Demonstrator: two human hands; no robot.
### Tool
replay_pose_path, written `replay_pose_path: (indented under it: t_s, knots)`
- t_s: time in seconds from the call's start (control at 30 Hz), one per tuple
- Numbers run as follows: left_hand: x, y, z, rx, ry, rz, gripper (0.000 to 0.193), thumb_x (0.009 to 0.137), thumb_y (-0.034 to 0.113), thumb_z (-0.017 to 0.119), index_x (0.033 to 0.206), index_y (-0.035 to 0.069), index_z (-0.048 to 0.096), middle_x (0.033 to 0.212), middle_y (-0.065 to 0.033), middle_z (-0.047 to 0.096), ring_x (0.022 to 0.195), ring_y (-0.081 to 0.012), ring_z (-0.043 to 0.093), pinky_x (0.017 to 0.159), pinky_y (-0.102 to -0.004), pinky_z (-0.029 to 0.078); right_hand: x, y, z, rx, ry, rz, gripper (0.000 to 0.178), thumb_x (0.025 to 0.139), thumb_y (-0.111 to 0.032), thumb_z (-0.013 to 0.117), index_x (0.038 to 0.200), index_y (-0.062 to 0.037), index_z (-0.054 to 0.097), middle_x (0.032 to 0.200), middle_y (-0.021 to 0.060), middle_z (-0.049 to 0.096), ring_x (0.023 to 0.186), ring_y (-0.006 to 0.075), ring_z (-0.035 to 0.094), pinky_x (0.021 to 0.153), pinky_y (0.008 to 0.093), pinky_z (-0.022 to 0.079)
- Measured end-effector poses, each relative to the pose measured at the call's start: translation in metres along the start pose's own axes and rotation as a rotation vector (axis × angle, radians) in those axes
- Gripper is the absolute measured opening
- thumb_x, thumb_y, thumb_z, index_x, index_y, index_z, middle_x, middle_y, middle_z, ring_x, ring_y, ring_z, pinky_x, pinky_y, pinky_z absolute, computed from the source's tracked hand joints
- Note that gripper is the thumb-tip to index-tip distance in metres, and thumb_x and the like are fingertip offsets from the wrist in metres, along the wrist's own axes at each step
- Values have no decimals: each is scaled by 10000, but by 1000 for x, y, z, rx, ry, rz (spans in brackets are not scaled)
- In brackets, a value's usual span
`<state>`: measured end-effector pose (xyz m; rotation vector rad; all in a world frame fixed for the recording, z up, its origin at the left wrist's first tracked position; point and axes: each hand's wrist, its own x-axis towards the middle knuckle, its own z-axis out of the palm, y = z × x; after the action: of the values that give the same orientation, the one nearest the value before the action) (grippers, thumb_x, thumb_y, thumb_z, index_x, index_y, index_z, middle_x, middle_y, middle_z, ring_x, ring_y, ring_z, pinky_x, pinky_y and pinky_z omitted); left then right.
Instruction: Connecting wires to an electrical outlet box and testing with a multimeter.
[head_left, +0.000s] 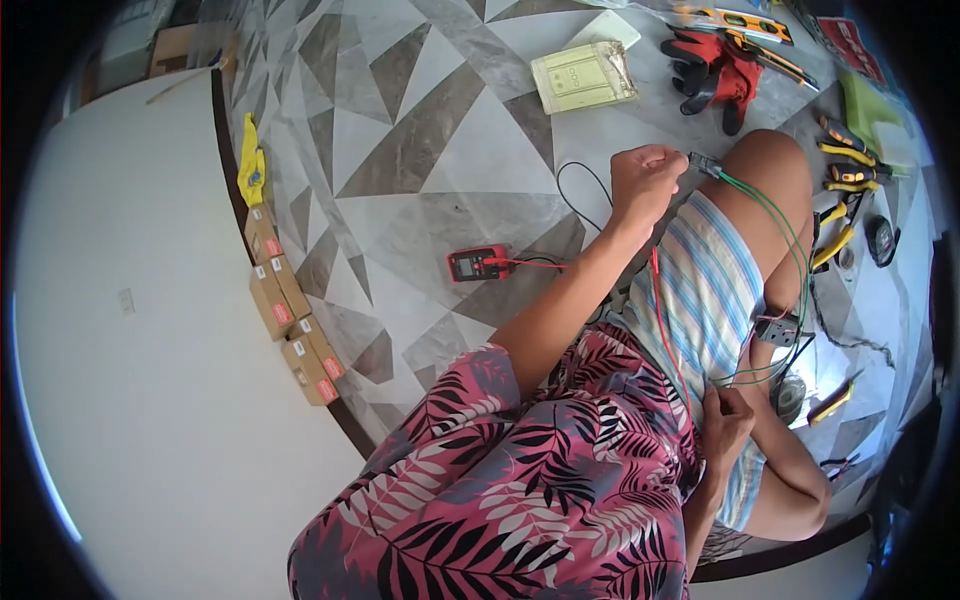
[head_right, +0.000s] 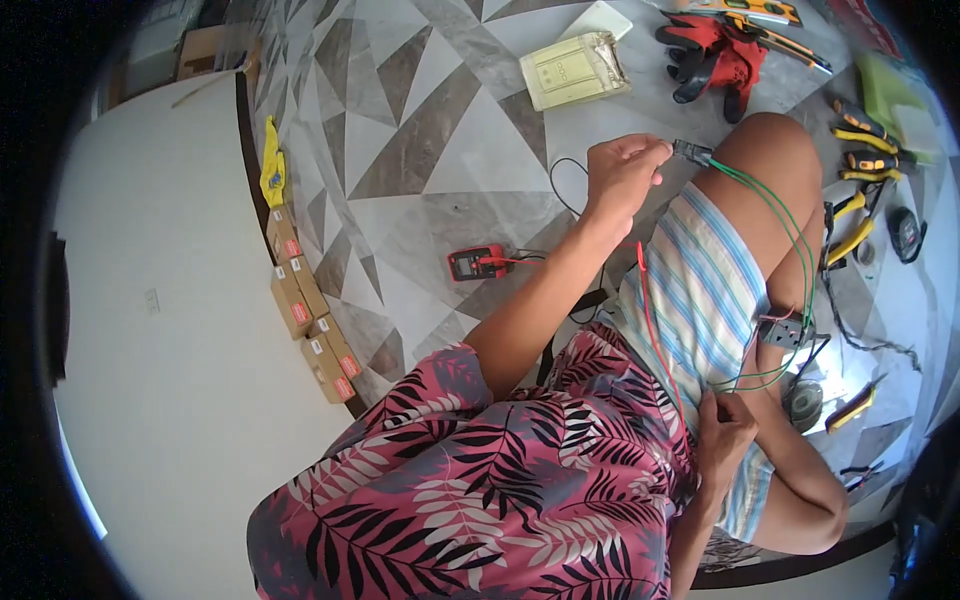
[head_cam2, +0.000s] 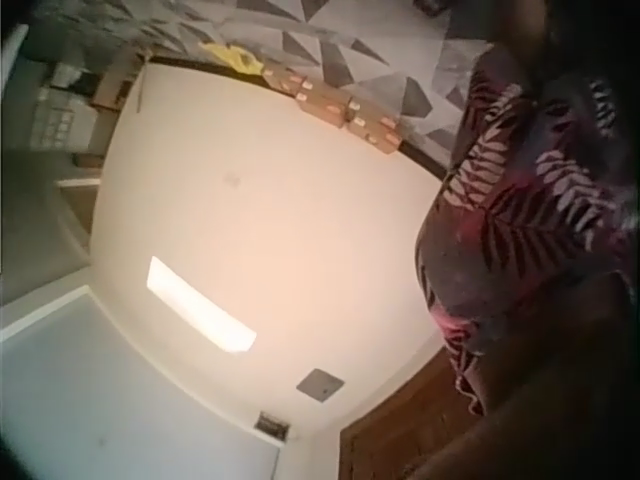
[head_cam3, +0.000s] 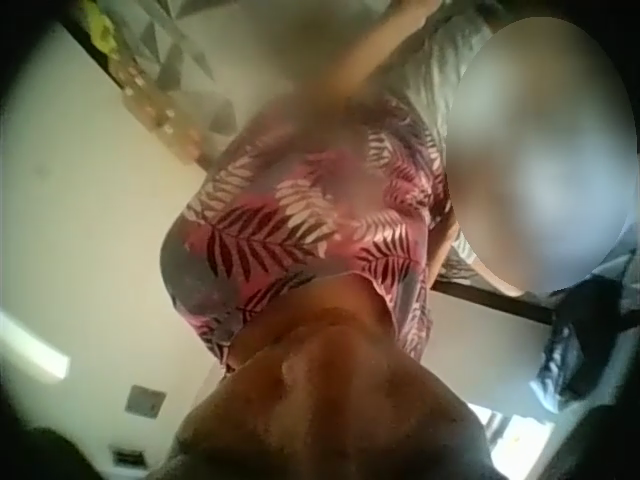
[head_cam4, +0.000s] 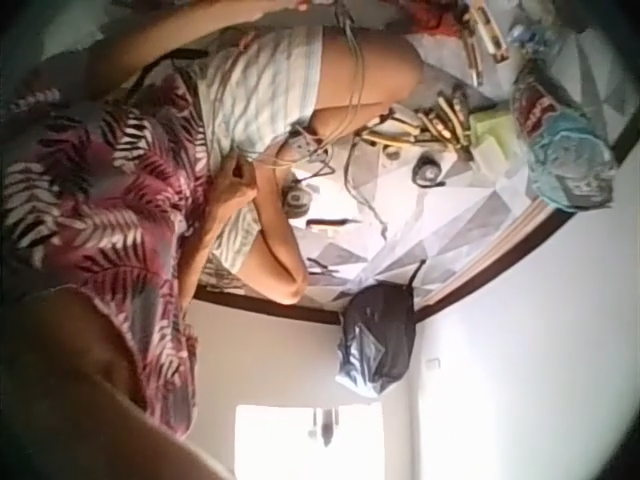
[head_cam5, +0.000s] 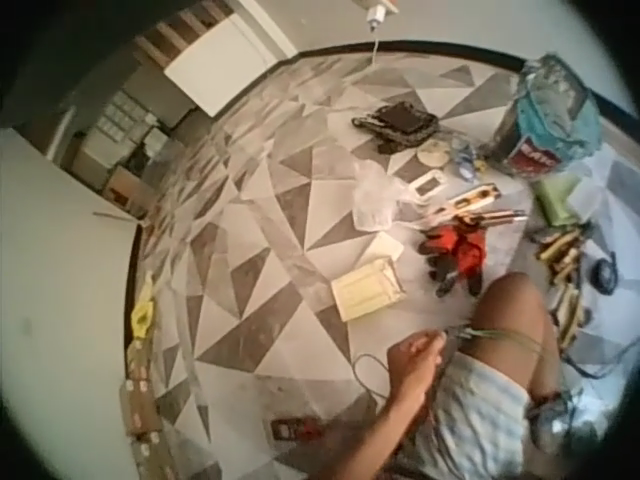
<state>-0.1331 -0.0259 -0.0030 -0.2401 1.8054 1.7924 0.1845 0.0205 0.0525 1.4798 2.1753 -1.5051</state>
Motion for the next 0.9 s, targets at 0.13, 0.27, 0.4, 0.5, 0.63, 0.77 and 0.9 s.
replay_pose_path:
  t_s: [0.13,0.27,0.4,0.5,0.63,0.77,0.9]
  knots:
    - [4,2,-4,-14,-19,11,116,840,94,750,908,0,745,819,-8,697,704,-86,595,617,-253,485,2,3,3,-4,7,-37,218,881,-112,693,791,85,669,640,98,615,589,118,530,564,306,431]
    - [5,2,0,-39,-15,-7,97,836,83,751,894,6,746,815,-10,695,703,-84,595,613,-249,485,2,3,2,-27,8,-26,223,880,-116,693,791,87,669,640,96,617,593,120,532,573,308,438]
    - [4,2,-2,-21,-6,-17,95,834,88,754,879,4,748,813,-13,697,703,-85,597,615,-249,487,3,-1,2,-16,19,-14,220,877,-117,698,795,86,670,640,94,616,593,117,529,573,306,438]
    - [3,3,0,-3,-4,1,102,836,96,754,882,5,751,820,-15,703,708,-87,602,620,-253,492,3,2,-1,-41,4,-30,217,876,-112,698,795,87,665,640,93,616,595,115,532,574,304,439]
    - [3,2,0,-5,-10,1,108,837,102,752,886,6,755,831,-16,711,717,-89,608,632,-259,497,2,1,-1,-25,1,-18,207,867,-99,700,788,87,655,640,95,613,595,116,533,574,306,440]
    - [3,1,0,-39,-1,34,120,816,116,756,851,2,742,764,-2,686,674,-76,610,600,-253,506,2,3,0,-30,16,-36,195,860,-88,702,790,88,655,643,101,615,594,117,536,573,311,442]
    - [2,5,-2,4,-10,0,118,841,111,747,907,13,759,849,-17,720,749,-91,623,659,-266,501,3,5,0,-27,-2,-19,190,858,-83,701,793,90,657,649,103,624,599,118,544,577,308,447]
